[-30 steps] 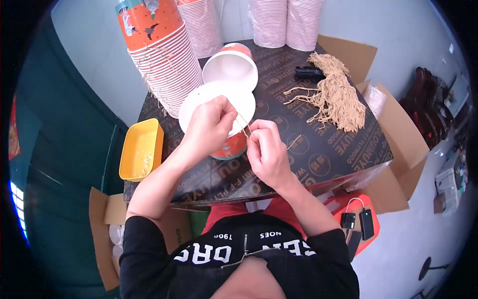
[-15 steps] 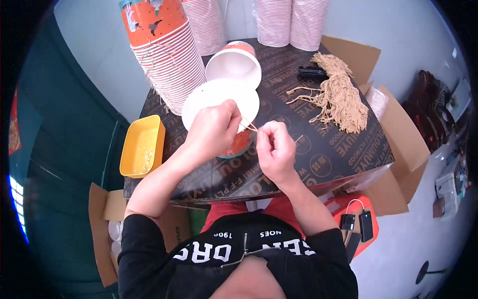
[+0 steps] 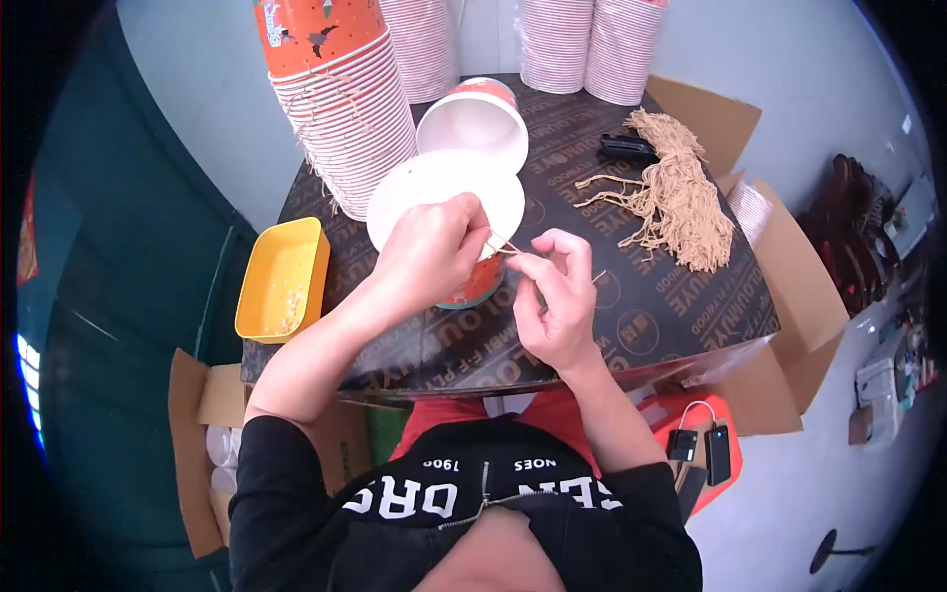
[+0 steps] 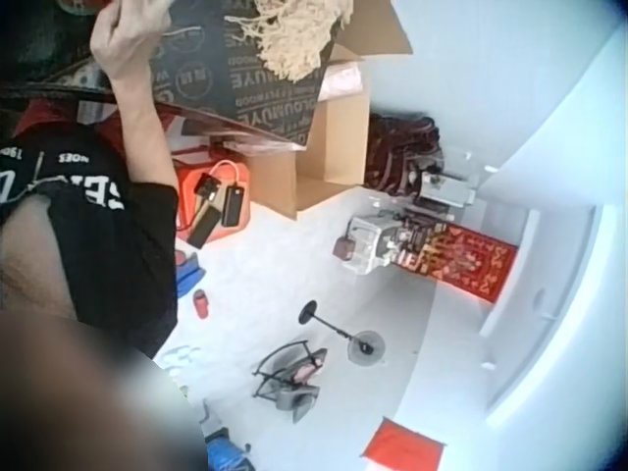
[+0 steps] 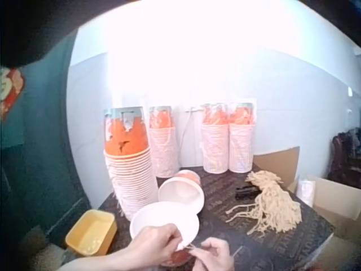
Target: Tie precut lengths of string to the rims of paper cups for assembly.
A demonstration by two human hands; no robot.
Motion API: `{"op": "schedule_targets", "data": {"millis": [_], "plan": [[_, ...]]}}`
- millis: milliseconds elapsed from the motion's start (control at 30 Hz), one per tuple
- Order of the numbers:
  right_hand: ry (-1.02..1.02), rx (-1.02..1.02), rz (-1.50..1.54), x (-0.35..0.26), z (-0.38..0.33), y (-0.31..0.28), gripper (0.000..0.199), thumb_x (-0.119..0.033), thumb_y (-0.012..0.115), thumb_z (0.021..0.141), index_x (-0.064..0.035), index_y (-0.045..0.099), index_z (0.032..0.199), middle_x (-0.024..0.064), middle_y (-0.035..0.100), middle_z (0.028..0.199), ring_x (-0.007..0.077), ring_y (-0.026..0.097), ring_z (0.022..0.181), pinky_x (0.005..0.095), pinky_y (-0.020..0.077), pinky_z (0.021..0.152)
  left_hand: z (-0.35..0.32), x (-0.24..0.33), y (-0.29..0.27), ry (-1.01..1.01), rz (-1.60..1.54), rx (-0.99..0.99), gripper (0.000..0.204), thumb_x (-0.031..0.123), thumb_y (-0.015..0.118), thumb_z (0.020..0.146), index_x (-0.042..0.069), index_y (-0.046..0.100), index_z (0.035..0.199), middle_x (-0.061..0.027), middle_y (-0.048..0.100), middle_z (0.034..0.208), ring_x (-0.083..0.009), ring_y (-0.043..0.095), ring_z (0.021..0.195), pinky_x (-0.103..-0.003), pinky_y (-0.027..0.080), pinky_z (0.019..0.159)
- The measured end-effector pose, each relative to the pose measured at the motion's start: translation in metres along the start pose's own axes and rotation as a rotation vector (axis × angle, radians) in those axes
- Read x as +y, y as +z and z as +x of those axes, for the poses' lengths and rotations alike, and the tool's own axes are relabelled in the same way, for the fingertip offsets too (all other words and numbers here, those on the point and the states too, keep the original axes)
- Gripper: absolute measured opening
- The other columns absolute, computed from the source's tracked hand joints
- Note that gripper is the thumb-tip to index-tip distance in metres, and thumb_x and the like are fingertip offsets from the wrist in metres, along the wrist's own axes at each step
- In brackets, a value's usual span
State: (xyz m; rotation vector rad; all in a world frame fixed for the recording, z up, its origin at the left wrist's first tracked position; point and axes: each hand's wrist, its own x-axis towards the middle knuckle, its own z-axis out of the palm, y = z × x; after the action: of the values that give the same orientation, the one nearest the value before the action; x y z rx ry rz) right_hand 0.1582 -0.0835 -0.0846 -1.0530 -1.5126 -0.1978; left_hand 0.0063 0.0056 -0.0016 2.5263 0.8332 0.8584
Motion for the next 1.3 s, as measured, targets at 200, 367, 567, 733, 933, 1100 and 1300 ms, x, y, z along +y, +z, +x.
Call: {"op": "schedule_targets", "data": {"millis": [200, 367, 567, 733, 933, 1100, 1300], "plan": [[-0.069, 0.09, -0.134, 0.0, 0.002, 0.008, 0.041, 0.006, 0.072, 0.072, -0.0061, 0.066, 0.11, 0.012, 0.049, 0.113, 0.0128, 0.052, 0.058, 0.0289, 0.0467, 0.053, 0.0, -0.001, 0.0, -0.008, 0.008, -0.012, 0.011, 0.01, 0.064, 0.086, -0.001, 0.063, 0.083, -0.021, 0.066, 0.07, -0.0379, 0.068, 0.07, -0.045, 0.053, 0.064], [-0.093, 0.12, -0.184, -0.001, 0.011, 0.009, 0.043, 0.004, 0.075, 0.072, -0.0074, 0.066, 0.112, 0.0115, 0.05, 0.113, 0.0115, 0.05, 0.057, 0.0278, 0.0464, 0.053, 0.0, 0.001, -0.001, -0.021, 0.011, -0.019, 0.011, 0.01, 0.064, 0.086, -0.001, 0.063, 0.083, -0.0207, 0.066, 0.069, -0.0374, 0.068, 0.07, -0.044, 0.053, 0.064], [-0.076, 0.107, -0.17, 0.0, 0.013, 0.009, 0.038, 0.005, 0.075, 0.073, -0.0068, 0.067, 0.108, 0.0101, 0.052, 0.11, 0.0124, 0.051, 0.059, 0.0285, 0.0468, 0.053, 0.0, 0.002, -0.001, -0.03, 0.018, -0.036, 0.011, 0.009, 0.064, 0.086, -0.002, 0.064, 0.083, -0.0207, 0.066, 0.07, -0.0371, 0.068, 0.07, -0.044, 0.053, 0.064], [-0.042, 0.072, -0.176, -0.003, 0.015, 0.008, 0.026, 0.004, 0.074, 0.074, -0.0045, 0.066, 0.097, 0.0095, 0.054, 0.106, 0.0171, 0.056, 0.064, 0.0313, 0.0491, 0.055, 0.0, 0.002, -0.001, -0.029, 0.032, -0.028, 0.01, 0.006, 0.065, 0.087, -0.004, 0.063, 0.084, -0.0179, 0.065, 0.069, -0.0278, 0.067, 0.063, -0.037, 0.05, 0.058], [-0.092, 0.023, -0.099, -0.007, 0.015, 0.009, 0.018, 0.005, 0.069, 0.077, -0.0007, 0.056, 0.089, 0.0132, 0.055, 0.105, 0.0288, 0.064, 0.076, 0.0373, 0.0525, 0.061, 0.0, -0.001, 0.0, 0.004, 0.062, 0.003, 0.011, 0.007, 0.062, 0.085, -0.002, 0.061, 0.081, -0.0227, 0.065, 0.068, -0.0387, 0.068, 0.07, -0.046, 0.053, 0.063], [0.026, -0.024, -0.025, -0.012, 0.01, 0.006, 0.02, 0.006, 0.066, 0.08, -0.0012, 0.052, 0.093, 0.0148, 0.056, 0.101, 0.0321, 0.064, 0.076, 0.0389, 0.0526, 0.061, 0.001, 0.0, -0.001, -0.042, 0.05, 0.027, 0.01, 0.007, 0.062, 0.085, -0.002, 0.062, 0.081, -0.0211, 0.065, 0.069, -0.0383, 0.068, 0.07, -0.045, 0.052, 0.063], [0.096, -0.023, 0.057, -0.011, 0.011, 0.005, 0.016, 0.006, 0.063, 0.084, -0.002, 0.052, 0.093, 0.0126, 0.06, 0.079, 0.0309, 0.064, 0.066, 0.037, 0.0518, 0.058, -0.004, 0.007, -0.005, -0.018, -0.069, 0.045, 0.008, 0.005, 0.065, 0.083, -0.002, 0.061, 0.081, -0.019, 0.066, 0.074, -0.0358, 0.068, 0.071, -0.042, 0.052, 0.063]]}}
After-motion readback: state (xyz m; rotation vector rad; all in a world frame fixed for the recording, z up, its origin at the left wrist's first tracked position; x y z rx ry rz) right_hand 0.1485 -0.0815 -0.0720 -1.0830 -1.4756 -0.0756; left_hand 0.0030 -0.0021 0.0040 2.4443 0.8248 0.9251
